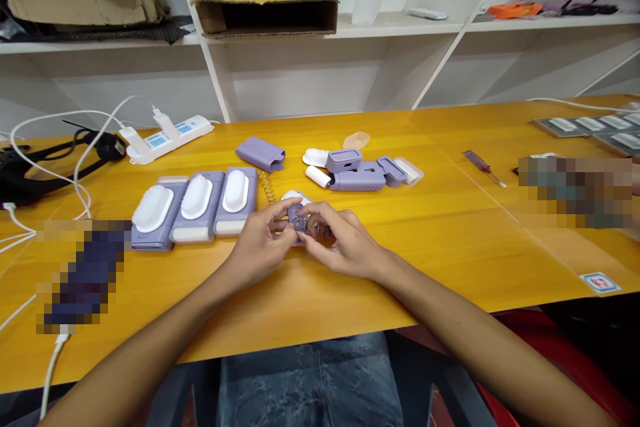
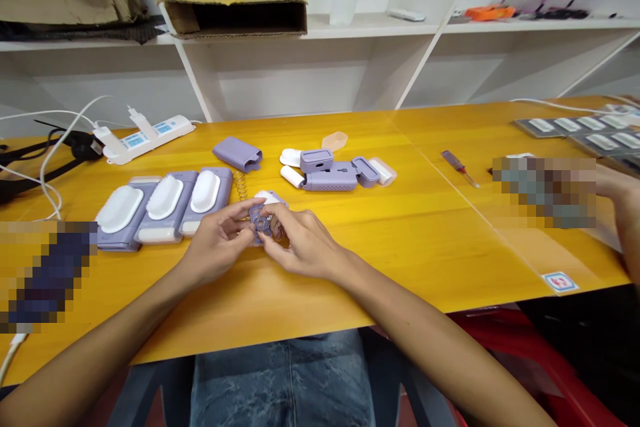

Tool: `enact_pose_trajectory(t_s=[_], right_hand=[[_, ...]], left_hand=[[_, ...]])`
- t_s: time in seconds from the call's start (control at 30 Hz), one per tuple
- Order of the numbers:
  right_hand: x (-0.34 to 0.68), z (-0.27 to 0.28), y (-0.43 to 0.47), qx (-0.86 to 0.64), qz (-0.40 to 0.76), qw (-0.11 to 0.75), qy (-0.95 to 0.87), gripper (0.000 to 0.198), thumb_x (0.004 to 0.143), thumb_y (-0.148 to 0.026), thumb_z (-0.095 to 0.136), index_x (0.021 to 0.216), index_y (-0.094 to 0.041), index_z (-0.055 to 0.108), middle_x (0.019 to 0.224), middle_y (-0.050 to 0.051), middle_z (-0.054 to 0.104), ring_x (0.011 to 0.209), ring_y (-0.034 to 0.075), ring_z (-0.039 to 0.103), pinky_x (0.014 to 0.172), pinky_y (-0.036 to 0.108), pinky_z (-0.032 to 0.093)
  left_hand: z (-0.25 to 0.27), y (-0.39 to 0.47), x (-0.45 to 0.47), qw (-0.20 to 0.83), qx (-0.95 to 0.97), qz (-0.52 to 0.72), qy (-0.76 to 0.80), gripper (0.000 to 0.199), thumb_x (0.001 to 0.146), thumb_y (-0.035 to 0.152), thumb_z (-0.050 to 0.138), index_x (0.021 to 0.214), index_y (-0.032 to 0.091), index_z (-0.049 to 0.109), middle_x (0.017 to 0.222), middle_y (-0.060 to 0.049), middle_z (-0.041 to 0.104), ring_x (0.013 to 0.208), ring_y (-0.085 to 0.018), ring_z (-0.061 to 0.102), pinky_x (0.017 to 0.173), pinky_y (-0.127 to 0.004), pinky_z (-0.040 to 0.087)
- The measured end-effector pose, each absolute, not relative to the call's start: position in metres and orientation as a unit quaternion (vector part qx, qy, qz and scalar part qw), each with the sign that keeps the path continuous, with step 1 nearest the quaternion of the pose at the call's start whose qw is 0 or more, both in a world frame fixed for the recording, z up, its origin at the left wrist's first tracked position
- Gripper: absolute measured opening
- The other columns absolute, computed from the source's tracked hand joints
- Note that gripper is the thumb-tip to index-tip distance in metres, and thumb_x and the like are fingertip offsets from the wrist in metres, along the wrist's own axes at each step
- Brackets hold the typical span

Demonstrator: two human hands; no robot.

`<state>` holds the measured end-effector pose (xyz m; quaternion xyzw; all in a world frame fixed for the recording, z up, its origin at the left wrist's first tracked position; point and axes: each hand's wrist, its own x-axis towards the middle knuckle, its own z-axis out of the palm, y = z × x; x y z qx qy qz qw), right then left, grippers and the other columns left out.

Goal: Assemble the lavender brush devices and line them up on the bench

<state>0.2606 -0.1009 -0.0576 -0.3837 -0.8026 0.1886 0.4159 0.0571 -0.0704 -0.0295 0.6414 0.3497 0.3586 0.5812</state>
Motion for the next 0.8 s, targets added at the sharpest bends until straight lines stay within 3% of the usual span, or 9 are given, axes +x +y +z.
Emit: enact_pose_trajectory(t_s=[0.3,0.63,0.8], right_hand=[[0.260,-0.055,-0.101,-0.379,0.166,0.424,-0.806,0.030,0.098,-0.019,0.064,0.127,-0.021,0.058,0.076,-0.004,0.064,0.057,0.012,0.052,0.056,0.026,0.039],[0.265,-0.052,-0.100,-0.358,0.129,0.406,-0.831,0.020,0.099,-0.019,0.064,0.119,-0.021,0.061,0.081,-0.001,0.069,0.061,0.013,0.054,0.061,0.028,0.042],[0.266,-0.052,-0.100,-0.352,0.110,0.394,-0.842,0.015,0.100,-0.019,0.063,0.115,-0.021,0.061,0.087,0.002,0.072,0.069,0.016,0.061,0.065,0.030,0.045]], left_hand=[[-0.029,-0.068,0.056,0.584,0.638,0.364,0.344,0.053,0.084,0.017,0.068,0.137,0.014,0.069,0.135,-0.015,0.078,0.105,-0.022,0.081,0.088,-0.033,0.069],[-0.021,-0.069,0.055,0.608,0.624,0.346,0.347,0.060,0.082,0.020,0.075,0.142,0.011,0.071,0.120,-0.014,0.084,0.105,-0.027,0.082,0.089,-0.043,0.071],[-0.019,-0.069,0.055,0.622,0.611,0.338,0.353,0.060,0.082,0.019,0.076,0.141,0.012,0.072,0.115,-0.012,0.085,0.086,-0.021,0.082,0.080,-0.039,0.072]])
